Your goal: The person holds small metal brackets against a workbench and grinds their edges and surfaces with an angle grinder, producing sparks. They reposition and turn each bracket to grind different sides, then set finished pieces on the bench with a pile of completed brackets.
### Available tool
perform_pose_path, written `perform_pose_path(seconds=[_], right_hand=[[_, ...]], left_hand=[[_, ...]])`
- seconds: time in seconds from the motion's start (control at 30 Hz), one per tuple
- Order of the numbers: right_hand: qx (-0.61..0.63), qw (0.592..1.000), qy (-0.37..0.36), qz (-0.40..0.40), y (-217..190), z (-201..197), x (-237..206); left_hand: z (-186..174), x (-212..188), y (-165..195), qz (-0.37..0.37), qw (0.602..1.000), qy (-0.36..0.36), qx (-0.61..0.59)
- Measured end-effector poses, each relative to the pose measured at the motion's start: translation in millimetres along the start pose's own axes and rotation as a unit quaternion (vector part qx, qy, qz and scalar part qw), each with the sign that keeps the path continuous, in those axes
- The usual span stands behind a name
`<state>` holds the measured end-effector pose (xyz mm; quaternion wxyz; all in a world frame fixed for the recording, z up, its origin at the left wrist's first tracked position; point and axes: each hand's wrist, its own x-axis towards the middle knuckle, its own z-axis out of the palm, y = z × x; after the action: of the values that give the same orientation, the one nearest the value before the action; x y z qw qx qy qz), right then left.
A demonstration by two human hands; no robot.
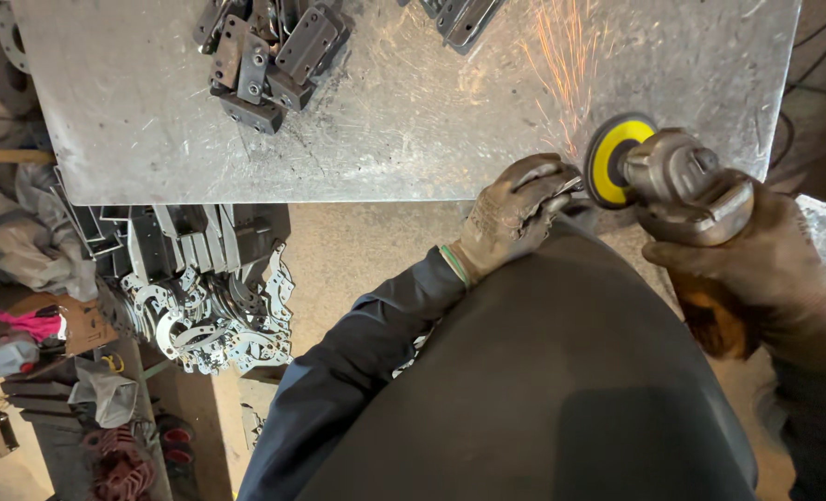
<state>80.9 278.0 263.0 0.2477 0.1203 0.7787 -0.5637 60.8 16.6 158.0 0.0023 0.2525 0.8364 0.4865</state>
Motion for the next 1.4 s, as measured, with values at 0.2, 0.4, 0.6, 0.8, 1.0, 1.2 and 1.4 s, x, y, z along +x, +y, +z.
perform_pose_path(seconds=[0.2,0.4,0.6,0.8,1.0,1.2,1.4], right_hand=[[0.058,0.996,0.006,0.073,15.6,-3.4,4.6],[0.057,0.994,0.05,0.081,26.7,-4.2,-6.5],[0.059,0.995,0.076,0.029,45.8,-4.4,-3.1],[0.016,0.998,0.067,-0.008,42.5,-1.7,-4.2],[0.114,0.993,0.041,0.008,8.8,15.6,-13.2],[-0.047,0.998,0.04,-0.009,15.1,17.4,-6.8],[-0.118,0.991,0.023,-0.061,57.1,33.4,38.0]], left_hand=[[-2.5,0.1,1.2,0.005,1.0,-0.008,0.001],[11.7,-10.6,-3.7,-0.05,0.993,0.081,-0.076],[57.7,-55.7,-52.4,-0.242,0.918,0.177,-0.259],[85.9,-109.0,-105.0,-0.307,0.82,0.242,-0.419],[91.5,-130.2,-117.1,-0.388,0.727,0.239,-0.513],[82.9,-122.8,-110.8,-0.388,0.805,0.218,-0.392],[66.5,-123.8,-107.5,-0.415,0.815,0.189,-0.357]])
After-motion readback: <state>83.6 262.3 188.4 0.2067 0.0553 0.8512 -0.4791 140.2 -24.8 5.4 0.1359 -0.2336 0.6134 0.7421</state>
